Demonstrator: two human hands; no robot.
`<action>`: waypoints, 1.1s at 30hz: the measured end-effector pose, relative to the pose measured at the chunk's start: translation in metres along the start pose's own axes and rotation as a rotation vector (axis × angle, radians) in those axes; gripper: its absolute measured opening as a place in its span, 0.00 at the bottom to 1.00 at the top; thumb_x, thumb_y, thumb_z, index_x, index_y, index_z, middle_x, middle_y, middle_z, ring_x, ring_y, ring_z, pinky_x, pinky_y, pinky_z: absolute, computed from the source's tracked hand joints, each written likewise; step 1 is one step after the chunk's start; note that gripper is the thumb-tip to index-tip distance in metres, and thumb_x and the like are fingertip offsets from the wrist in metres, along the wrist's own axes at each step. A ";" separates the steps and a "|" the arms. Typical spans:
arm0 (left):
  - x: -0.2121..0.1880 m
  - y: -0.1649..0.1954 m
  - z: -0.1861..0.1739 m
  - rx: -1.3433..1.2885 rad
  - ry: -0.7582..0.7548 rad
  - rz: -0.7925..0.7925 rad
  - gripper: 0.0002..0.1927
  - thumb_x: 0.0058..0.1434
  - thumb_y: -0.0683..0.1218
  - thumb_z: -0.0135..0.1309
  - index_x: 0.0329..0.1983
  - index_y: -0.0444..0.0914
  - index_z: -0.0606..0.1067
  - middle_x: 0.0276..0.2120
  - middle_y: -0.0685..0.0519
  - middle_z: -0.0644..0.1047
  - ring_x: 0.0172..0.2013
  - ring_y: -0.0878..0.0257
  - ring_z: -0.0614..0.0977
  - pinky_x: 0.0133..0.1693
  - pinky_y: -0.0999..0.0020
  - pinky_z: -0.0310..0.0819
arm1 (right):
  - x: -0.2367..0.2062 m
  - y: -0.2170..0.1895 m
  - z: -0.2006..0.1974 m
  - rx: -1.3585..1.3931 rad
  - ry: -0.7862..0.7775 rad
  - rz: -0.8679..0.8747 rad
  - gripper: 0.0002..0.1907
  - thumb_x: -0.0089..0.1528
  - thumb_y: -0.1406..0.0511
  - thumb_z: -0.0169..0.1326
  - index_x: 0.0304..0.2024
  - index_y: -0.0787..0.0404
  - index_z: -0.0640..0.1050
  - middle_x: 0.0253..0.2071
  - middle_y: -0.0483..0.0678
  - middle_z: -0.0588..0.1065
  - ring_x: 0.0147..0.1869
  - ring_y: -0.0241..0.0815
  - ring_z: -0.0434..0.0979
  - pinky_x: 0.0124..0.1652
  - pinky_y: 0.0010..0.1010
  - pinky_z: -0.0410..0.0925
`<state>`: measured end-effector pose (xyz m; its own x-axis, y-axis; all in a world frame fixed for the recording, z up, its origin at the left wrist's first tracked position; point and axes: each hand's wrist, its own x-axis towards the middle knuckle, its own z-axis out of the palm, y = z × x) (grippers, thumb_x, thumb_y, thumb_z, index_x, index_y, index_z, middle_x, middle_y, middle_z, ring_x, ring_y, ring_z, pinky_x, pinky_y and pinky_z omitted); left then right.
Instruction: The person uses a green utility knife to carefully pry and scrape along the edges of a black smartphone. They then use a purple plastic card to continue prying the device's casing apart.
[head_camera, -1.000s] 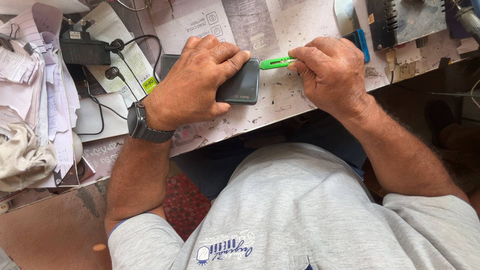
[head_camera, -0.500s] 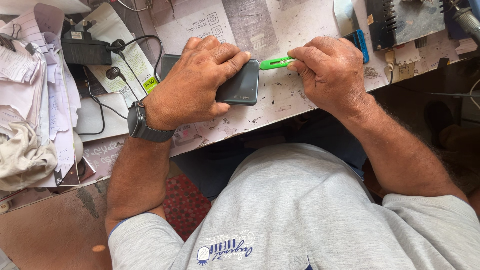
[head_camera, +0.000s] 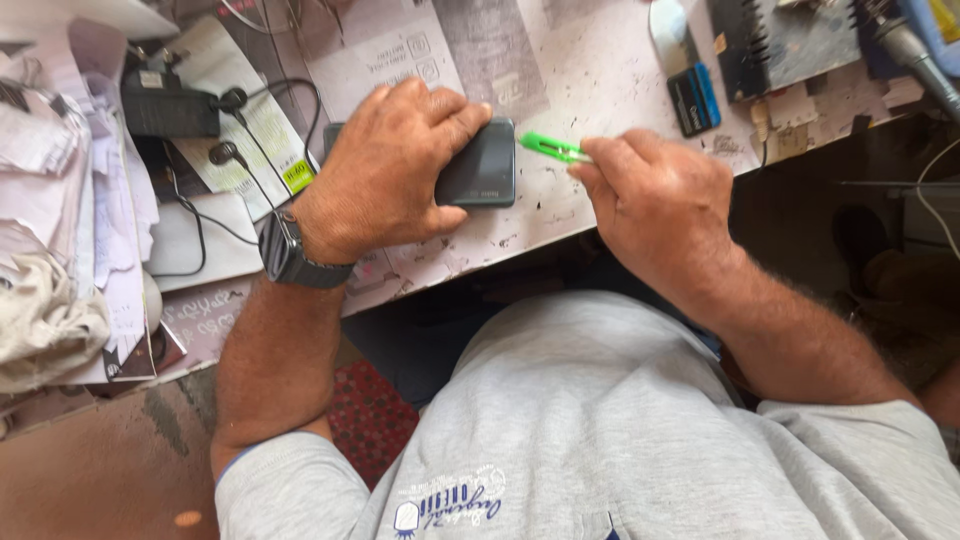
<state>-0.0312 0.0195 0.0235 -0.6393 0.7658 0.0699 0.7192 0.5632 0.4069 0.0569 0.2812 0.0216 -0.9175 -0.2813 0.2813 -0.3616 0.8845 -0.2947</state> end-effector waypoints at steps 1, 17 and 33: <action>0.000 0.001 0.000 0.000 -0.001 0.000 0.44 0.39 0.49 0.74 0.62 0.34 0.74 0.53 0.47 0.77 0.50 0.52 0.75 0.55 0.52 0.68 | 0.001 -0.001 -0.003 0.022 0.010 0.012 0.09 0.67 0.63 0.66 0.43 0.62 0.83 0.32 0.47 0.78 0.29 0.43 0.77 0.27 0.34 0.67; 0.003 0.001 -0.001 -0.051 -0.040 0.006 0.41 0.41 0.47 0.72 0.62 0.34 0.74 0.53 0.47 0.77 0.50 0.51 0.75 0.54 0.52 0.68 | -0.026 0.039 -0.012 0.254 -0.027 0.275 0.10 0.71 0.63 0.63 0.48 0.63 0.80 0.36 0.49 0.79 0.35 0.40 0.79 0.33 0.30 0.71; 0.020 0.017 -0.009 -0.147 0.020 0.036 0.41 0.38 0.45 0.69 0.60 0.32 0.73 0.52 0.43 0.76 0.52 0.47 0.75 0.59 0.51 0.66 | -0.010 0.040 -0.013 0.247 0.264 0.222 0.08 0.66 0.71 0.60 0.49 0.62 0.80 0.40 0.55 0.80 0.39 0.49 0.82 0.38 0.37 0.74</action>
<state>-0.0346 0.0413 0.0401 -0.6200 0.7776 0.1041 0.6951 0.4830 0.5325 0.0534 0.3246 0.0189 -0.9151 0.0397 0.4013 -0.2181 0.7883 -0.5754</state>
